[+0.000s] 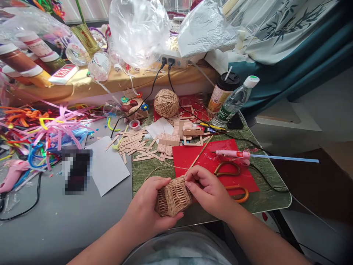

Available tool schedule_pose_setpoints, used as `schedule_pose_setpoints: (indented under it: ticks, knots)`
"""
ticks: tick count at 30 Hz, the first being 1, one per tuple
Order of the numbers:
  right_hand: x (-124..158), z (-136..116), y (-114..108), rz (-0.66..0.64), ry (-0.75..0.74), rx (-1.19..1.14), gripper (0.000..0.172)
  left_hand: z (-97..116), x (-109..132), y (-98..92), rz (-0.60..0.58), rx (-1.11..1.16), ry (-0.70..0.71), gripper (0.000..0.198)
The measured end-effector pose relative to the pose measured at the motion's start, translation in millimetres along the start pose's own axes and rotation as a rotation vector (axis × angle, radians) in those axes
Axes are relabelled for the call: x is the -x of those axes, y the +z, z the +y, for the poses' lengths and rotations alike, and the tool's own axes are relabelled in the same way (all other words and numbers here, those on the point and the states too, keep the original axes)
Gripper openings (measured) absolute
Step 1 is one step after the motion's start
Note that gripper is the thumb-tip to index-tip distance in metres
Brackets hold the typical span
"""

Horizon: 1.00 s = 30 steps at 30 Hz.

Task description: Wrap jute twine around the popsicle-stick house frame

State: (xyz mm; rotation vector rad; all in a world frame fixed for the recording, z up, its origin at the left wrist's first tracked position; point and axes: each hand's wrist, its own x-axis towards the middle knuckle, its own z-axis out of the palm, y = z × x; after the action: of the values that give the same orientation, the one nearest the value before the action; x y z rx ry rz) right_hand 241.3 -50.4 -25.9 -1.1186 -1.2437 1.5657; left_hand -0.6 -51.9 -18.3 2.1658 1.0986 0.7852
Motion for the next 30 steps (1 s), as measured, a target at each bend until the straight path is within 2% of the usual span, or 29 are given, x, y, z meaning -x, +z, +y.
schedule_pose_setpoints:
  ticks: [5,7,13,18,22,27,30]
  knots:
    - [-3,10,7,0.007,0.022,-0.100,0.019,-9,3,1.9,0.019,-0.016,0.159,0.078]
    - [-2,13,11,0.017,0.017,-0.127,0.022,-12,4,1.7,0.002,-0.062,0.176,0.077]
    - [0,12,14,0.029,0.026,-0.149,0.028,-15,7,1.2,0.018,-0.051,0.155,0.072]
    - [-4,12,10,0.002,-0.001,-0.069,0.024,-14,10,0.8,0.026,-0.054,0.089,0.080]
    - [-5,17,10,0.029,-0.036,0.006,0.023,-15,13,0.9,0.039,-0.065,0.088,0.077]
    - [-5,30,11,0.083,-0.164,0.188,0.016,-17,17,-1.5,0.056,-0.050,0.058,0.074]
    - [-6,32,12,0.081,-0.272,0.310,0.019,-8,17,-10.0,0.012,-0.074,-0.005,0.070]
